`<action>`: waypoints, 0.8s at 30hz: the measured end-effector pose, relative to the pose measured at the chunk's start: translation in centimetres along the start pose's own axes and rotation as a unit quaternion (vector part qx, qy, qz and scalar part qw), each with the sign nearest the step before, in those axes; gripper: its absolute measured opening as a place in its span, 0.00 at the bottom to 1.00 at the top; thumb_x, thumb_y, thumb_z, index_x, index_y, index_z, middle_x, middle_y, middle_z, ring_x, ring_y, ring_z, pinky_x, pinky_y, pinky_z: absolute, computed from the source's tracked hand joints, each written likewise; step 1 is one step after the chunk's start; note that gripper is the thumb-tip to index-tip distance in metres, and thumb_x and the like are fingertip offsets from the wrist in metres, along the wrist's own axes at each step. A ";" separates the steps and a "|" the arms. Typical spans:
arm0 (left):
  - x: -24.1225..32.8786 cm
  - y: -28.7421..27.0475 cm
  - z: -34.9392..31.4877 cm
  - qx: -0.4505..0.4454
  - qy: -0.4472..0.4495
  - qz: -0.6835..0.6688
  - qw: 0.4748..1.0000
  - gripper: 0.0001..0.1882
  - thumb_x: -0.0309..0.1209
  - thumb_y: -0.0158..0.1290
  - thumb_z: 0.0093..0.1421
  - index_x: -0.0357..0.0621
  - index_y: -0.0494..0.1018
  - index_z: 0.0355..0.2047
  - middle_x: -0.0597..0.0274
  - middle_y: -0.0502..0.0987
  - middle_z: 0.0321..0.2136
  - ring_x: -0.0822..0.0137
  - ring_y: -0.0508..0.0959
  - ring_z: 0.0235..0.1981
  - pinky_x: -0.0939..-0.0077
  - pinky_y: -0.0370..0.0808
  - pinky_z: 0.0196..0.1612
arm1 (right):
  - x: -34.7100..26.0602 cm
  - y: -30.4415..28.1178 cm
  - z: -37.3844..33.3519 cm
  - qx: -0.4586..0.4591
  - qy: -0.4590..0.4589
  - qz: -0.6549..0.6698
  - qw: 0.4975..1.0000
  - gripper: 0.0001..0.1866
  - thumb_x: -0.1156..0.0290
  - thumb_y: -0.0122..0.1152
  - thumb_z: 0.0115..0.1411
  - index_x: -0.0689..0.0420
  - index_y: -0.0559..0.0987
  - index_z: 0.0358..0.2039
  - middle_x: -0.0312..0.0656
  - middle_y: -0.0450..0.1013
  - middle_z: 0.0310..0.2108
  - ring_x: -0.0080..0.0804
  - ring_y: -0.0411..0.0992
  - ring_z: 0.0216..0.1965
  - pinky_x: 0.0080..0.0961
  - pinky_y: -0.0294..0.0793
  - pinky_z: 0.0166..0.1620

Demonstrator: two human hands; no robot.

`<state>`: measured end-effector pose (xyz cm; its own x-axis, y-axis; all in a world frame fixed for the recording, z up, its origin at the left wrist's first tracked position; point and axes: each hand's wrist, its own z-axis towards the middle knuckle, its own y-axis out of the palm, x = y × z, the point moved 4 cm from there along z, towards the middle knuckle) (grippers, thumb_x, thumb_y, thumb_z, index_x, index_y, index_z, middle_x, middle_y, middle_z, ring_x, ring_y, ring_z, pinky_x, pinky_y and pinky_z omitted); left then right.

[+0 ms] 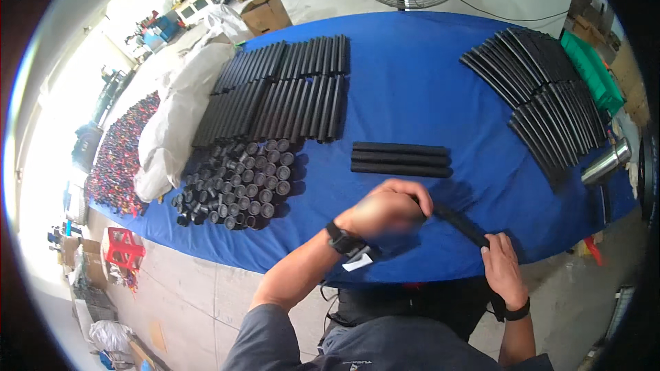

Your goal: The person repeatedly picks up small black cylindrical caps and longer black foam tubes from a blue-covered table. They insert the caps into the ends of the foam tubes and place the assembled units into a growing stack on the right side of the table.

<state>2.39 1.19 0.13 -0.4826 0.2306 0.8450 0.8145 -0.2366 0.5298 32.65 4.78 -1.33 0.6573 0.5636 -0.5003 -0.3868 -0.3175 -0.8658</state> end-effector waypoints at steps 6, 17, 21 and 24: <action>-6.0 3.5 6.0 -0.076 -0.123 0.155 0.977 0.11 0.33 0.54 0.66 0.37 0.80 0.34 0.67 0.73 0.19 0.76 0.70 0.19 0.80 0.62 0.22 | 3.8 -0.7 -1.1 0.104 0.130 0.115 0.979 0.24 0.61 0.77 0.54 0.63 0.78 0.45 0.44 0.79 0.31 0.29 0.76 0.33 0.30 0.75 0.39; -7.1 2.4 5.3 -0.148 -0.022 -0.099 0.984 0.30 0.28 0.68 0.58 0.43 0.73 0.61 0.65 0.80 0.33 0.76 0.75 0.27 0.80 0.74 0.30 | 0.5 -0.6 2.5 0.047 -0.069 0.020 0.996 0.23 0.65 0.75 0.55 0.62 0.76 0.47 0.48 0.75 0.39 0.43 0.76 0.41 0.37 0.75 0.44; -6.7 1.8 5.2 -0.117 0.006 -0.101 0.988 0.26 0.27 0.70 0.54 0.42 0.78 0.54 0.64 0.82 0.38 0.77 0.76 0.27 0.81 0.75 0.29 | -0.1 1.5 4.0 0.090 -0.001 0.048 0.995 0.29 0.68 0.78 0.52 0.60 0.71 0.50 0.49 0.75 0.39 0.43 0.77 0.41 0.36 0.77 0.45; -7.0 1.4 5.6 -0.136 0.017 -0.101 0.985 0.26 0.26 0.70 0.54 0.41 0.78 0.54 0.64 0.82 0.36 0.77 0.76 0.26 0.81 0.75 0.29 | 1.1 2.3 3.8 0.117 0.050 0.078 0.989 0.28 0.67 0.77 0.54 0.60 0.71 0.49 0.47 0.76 0.39 0.41 0.77 0.39 0.35 0.77 0.44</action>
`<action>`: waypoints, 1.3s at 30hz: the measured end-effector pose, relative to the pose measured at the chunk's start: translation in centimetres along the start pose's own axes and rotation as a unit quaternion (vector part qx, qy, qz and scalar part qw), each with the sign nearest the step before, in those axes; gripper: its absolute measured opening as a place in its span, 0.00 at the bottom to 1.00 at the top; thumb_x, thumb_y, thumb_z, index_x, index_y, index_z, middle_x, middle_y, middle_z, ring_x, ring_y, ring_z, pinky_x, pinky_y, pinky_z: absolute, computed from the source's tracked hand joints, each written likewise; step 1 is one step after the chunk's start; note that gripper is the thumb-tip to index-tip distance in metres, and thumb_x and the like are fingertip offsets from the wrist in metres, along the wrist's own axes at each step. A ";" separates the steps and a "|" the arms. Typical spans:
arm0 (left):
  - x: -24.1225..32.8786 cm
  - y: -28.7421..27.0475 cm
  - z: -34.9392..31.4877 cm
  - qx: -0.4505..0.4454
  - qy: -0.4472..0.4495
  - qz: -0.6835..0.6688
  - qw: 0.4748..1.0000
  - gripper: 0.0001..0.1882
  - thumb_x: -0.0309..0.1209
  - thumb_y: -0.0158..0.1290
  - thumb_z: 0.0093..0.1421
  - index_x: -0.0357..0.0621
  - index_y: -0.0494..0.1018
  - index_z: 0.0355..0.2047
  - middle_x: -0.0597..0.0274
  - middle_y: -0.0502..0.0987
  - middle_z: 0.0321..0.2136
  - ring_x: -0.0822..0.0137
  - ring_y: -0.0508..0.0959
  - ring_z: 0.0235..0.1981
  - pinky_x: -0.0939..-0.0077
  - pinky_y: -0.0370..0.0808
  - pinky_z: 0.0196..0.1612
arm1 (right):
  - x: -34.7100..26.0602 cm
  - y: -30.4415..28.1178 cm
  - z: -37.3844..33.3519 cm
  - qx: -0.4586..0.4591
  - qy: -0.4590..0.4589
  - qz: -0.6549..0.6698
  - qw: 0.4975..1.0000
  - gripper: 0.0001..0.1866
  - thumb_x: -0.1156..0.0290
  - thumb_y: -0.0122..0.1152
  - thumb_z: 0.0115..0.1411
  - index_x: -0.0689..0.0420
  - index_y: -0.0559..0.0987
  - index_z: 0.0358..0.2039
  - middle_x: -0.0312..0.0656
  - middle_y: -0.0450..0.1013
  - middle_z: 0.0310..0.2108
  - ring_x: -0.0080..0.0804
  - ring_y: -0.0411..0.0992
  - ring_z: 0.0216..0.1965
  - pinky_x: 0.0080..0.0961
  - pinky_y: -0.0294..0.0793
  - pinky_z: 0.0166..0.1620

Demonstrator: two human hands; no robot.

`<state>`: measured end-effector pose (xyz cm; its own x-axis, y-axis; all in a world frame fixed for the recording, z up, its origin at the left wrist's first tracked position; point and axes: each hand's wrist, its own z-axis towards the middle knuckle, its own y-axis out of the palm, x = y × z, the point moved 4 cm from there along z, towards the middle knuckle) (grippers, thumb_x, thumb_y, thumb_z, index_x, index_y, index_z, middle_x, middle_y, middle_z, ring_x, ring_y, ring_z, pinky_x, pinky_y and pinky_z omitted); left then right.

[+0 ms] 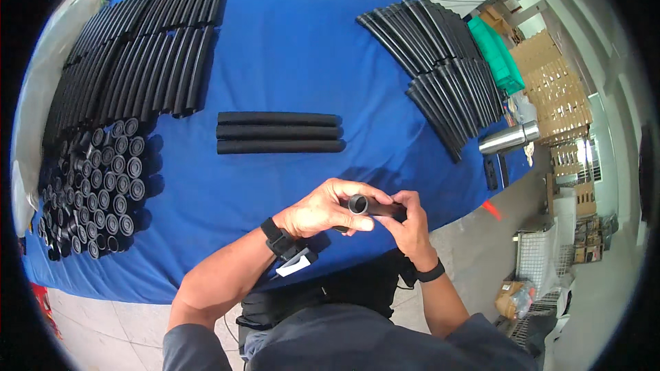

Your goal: The person repeatedly picks up small black cylindrical caps and longer black foam tubes from a blue-covered table. They insert the caps into the ends of the foam tubes and place the assembled units into a growing stack on the right side of the table.

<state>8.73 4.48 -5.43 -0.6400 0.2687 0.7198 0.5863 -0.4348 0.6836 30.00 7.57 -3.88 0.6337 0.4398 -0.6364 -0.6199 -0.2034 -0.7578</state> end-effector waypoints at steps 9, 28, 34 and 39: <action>0.6 -0.3 0.1 -0.018 0.000 -0.052 0.999 0.26 0.26 0.68 0.56 0.40 0.76 0.57 0.62 0.82 0.34 0.75 0.78 0.24 0.79 0.77 0.30 | -1.1 -1.6 1.2 -0.152 0.003 0.153 0.976 0.22 0.66 0.73 0.58 0.62 0.75 0.48 0.46 0.77 0.43 0.34 0.76 0.43 0.31 0.75 0.49; 0.1 -0.5 0.1 0.004 -0.017 -0.054 0.998 0.15 0.33 0.61 0.64 0.34 0.79 0.46 0.63 0.79 0.23 0.74 0.76 0.21 0.78 0.75 0.28 | -6.7 -5.0 2.6 0.041 -0.082 0.029 0.995 0.15 0.78 0.72 0.52 0.60 0.79 0.41 0.44 0.76 0.40 0.36 0.75 0.39 0.32 0.75 0.44; -1.2 0.2 0.7 0.043 -0.041 0.040 0.997 0.18 0.33 0.60 0.66 0.39 0.76 0.54 0.65 0.77 0.23 0.75 0.75 0.23 0.79 0.72 0.27 | -0.6 -3.5 0.8 0.106 0.196 0.665 0.713 0.11 0.73 0.66 0.64 0.58 0.77 0.45 0.44 0.78 0.41 0.35 0.79 0.40 0.32 0.83 0.45; -0.5 0.5 0.5 0.019 -0.030 0.038 0.999 0.29 0.29 0.64 0.62 0.45 0.71 0.63 0.66 0.78 0.28 0.77 0.74 0.25 0.80 0.72 0.30 | 1.2 2.7 -1.4 0.087 0.382 0.731 0.559 0.14 0.60 0.66 0.66 0.59 0.79 0.38 0.41 0.79 0.32 0.31 0.78 0.34 0.27 0.82 0.41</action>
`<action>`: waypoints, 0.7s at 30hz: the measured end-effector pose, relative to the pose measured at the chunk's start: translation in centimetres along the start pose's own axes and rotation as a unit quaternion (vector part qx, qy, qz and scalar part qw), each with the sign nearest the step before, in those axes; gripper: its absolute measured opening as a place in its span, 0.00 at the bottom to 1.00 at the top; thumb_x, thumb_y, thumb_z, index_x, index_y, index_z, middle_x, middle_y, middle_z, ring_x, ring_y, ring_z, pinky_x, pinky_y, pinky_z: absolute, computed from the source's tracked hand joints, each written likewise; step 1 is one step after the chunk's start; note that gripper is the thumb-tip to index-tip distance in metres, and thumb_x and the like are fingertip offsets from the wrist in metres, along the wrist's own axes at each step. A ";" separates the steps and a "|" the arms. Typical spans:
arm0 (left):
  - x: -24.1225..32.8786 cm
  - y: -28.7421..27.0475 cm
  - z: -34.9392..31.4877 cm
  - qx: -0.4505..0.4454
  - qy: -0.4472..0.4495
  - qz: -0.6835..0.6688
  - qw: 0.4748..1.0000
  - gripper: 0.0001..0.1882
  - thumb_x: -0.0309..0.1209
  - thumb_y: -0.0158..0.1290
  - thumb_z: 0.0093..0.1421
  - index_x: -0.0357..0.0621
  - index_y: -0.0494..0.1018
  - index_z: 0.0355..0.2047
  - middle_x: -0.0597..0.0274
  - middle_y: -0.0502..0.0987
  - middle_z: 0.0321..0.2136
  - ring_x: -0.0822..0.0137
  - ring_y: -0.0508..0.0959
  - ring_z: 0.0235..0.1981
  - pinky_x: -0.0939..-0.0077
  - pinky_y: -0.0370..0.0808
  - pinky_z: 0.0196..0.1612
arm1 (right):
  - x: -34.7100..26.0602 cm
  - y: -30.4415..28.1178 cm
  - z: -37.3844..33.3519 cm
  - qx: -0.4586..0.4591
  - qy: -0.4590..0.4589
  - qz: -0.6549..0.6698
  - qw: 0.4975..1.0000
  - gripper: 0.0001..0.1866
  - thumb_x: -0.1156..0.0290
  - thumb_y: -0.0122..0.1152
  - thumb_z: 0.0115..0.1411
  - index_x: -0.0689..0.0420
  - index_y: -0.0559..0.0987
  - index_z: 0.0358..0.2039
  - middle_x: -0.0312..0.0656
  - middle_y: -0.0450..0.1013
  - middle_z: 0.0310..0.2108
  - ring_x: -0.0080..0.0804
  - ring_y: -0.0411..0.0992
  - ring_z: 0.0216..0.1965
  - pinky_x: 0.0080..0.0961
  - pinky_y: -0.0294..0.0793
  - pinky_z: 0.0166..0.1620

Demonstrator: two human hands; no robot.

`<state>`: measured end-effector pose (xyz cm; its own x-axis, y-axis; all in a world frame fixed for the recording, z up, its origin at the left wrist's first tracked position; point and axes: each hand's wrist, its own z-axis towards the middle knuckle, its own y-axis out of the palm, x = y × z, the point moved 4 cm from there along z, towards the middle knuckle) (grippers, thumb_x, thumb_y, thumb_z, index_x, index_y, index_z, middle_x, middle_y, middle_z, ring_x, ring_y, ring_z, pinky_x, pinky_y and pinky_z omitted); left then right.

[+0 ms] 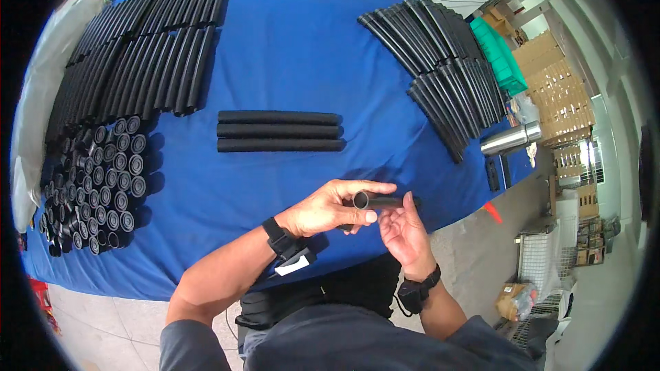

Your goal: The person repeatedly picks up small black cylindrical caps and longer black foam tubes from a blue-covered table. They insert the caps into the ends of the foam tubes and place the assembled units into a growing stack on the right side of the table.

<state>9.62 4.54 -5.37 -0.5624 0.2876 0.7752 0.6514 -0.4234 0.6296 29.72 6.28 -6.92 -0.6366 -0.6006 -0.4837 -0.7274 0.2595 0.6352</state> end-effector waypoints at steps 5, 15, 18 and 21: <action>-0.3 -0.8 0.0 0.009 0.017 -0.027 0.999 0.24 0.27 0.63 0.62 0.44 0.74 0.59 0.65 0.79 0.29 0.76 0.75 0.25 0.80 0.74 0.31 | -2.5 1.1 -3.3 -0.034 -0.148 -0.561 0.814 0.16 0.60 0.70 0.63 0.60 0.77 0.34 0.42 0.76 0.28 0.32 0.76 0.28 0.29 0.77 0.33; 0.8 -0.1 -0.2 -0.021 0.027 -0.072 0.997 0.25 0.29 0.62 0.63 0.43 0.72 0.60 0.60 0.81 0.28 0.73 0.80 0.28 0.78 0.76 0.31 | -4.6 2.9 -0.2 -0.160 -0.251 -0.673 0.677 0.24 0.74 0.76 0.54 0.59 0.72 0.47 0.41 0.75 0.38 0.29 0.74 0.43 0.29 0.73 0.50; 0.7 -0.2 -0.6 -0.053 0.012 -0.063 0.996 0.27 0.31 0.64 0.62 0.43 0.72 0.61 0.59 0.82 0.28 0.72 0.80 0.27 0.78 0.77 0.32 | -5.4 3.1 -0.6 -0.265 -0.133 -0.695 0.654 0.23 0.70 0.75 0.57 0.60 0.73 0.48 0.38 0.76 0.41 0.26 0.73 0.45 0.28 0.72 0.51; 0.4 -0.4 -0.5 -0.065 0.006 -0.066 0.996 0.28 0.31 0.64 0.62 0.44 0.72 0.62 0.59 0.83 0.28 0.72 0.81 0.27 0.78 0.77 0.33 | -5.1 2.7 -0.7 -0.252 -0.138 -0.632 0.720 0.21 0.67 0.75 0.57 0.60 0.75 0.47 0.37 0.75 0.41 0.26 0.72 0.44 0.27 0.71 0.51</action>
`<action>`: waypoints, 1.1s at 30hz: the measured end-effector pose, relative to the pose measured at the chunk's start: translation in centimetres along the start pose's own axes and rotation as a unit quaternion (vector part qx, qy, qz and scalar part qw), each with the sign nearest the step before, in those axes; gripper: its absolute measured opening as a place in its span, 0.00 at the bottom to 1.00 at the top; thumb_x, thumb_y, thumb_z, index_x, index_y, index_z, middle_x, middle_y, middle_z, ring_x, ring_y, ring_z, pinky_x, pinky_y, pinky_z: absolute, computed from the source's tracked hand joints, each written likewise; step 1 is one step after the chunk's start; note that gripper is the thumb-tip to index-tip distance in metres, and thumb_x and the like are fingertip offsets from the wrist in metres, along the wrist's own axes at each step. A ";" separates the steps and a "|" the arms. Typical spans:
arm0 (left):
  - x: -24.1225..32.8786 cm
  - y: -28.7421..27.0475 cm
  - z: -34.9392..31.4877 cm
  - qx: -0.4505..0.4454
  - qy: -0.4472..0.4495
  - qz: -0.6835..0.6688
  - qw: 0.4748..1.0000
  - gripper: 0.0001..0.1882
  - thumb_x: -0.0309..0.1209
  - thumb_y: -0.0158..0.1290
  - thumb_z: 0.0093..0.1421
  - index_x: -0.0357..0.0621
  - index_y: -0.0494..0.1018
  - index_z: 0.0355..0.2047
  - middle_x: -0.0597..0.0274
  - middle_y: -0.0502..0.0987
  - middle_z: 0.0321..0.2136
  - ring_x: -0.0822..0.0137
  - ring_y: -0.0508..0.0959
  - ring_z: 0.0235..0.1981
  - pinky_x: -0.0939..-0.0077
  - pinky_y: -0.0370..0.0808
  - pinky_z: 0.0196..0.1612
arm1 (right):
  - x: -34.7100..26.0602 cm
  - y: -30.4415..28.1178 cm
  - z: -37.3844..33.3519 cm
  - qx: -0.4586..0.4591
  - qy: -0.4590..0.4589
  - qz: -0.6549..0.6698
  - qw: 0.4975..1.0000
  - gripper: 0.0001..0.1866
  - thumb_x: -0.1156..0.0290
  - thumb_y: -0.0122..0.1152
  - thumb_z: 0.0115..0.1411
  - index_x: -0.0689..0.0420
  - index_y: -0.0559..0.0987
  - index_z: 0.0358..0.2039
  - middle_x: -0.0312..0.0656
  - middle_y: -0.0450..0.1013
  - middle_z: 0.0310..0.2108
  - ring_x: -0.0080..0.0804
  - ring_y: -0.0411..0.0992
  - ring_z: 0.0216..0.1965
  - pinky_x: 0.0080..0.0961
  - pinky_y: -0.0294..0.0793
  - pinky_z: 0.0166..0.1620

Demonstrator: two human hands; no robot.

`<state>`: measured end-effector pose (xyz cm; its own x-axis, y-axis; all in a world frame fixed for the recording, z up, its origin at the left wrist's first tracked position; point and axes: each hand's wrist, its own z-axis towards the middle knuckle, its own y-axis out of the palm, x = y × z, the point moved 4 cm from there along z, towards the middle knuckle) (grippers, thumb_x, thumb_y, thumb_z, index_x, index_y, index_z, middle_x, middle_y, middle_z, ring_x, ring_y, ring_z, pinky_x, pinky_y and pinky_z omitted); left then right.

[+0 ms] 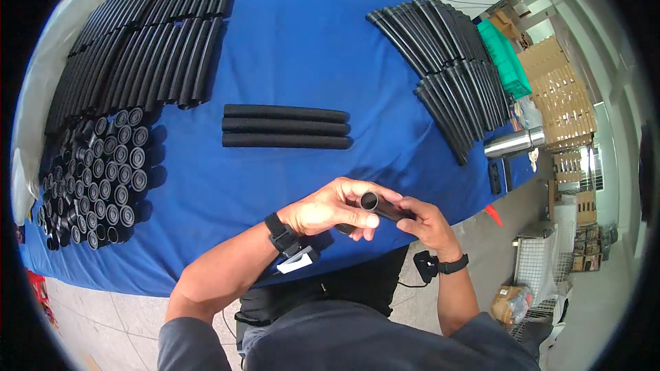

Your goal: The person repeatedly picks up small black cylindrical caps and longer black foam tubes from a blue-covered table. They insert the caps into the ends of the foam tubes and place the assembled units into a growing stack on the right side of the table.

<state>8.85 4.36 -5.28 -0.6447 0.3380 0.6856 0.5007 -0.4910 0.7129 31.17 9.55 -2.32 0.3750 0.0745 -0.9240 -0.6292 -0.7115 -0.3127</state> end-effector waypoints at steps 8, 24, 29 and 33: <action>0.2 0.0 -0.2 -0.005 0.002 -0.017 1.000 0.29 0.31 0.64 0.62 0.42 0.71 0.63 0.58 0.83 0.28 0.71 0.82 0.28 0.77 0.77 0.33 | 0.7 -0.7 -0.4 -0.014 -0.013 -0.049 0.999 0.25 0.66 0.75 0.57 0.60 0.74 0.50 0.38 0.76 0.46 0.29 0.73 0.48 0.29 0.72 0.54; 0.0 -0.3 0.2 0.004 0.031 -0.033 0.999 0.28 0.32 0.63 0.63 0.41 0.71 0.62 0.60 0.82 0.27 0.72 0.81 0.26 0.78 0.77 0.32 | -0.9 1.6 -0.3 0.045 -0.034 -0.098 0.994 0.18 0.63 0.65 0.66 0.63 0.75 0.48 0.41 0.76 0.41 0.26 0.74 0.41 0.24 0.73 0.47; -0.3 -1.6 0.5 0.111 0.073 -0.073 0.988 0.28 0.32 0.53 0.66 0.44 0.65 0.66 0.58 0.78 0.28 0.71 0.74 0.26 0.77 0.71 0.29 | 0.5 2.5 -1.6 0.042 0.014 0.149 0.988 0.15 0.64 0.56 0.72 0.62 0.74 0.51 0.42 0.76 0.37 0.26 0.75 0.36 0.25 0.76 0.40; -0.6 -2.9 0.8 0.112 0.108 -0.168 0.974 0.28 0.25 0.49 0.57 0.44 0.67 0.60 0.52 0.77 0.40 0.65 0.75 0.38 0.72 0.71 0.39 | 1.8 3.5 -2.5 0.065 0.088 0.356 0.928 0.15 0.65 0.53 0.72 0.63 0.74 0.51 0.42 0.75 0.35 0.26 0.73 0.32 0.25 0.75 0.35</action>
<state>8.29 6.20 -7.64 -0.8878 0.2609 0.3792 0.3387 -0.1873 0.9220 31.32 5.46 -4.50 -0.0693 -0.5054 -0.8601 -0.8324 -0.4459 0.3291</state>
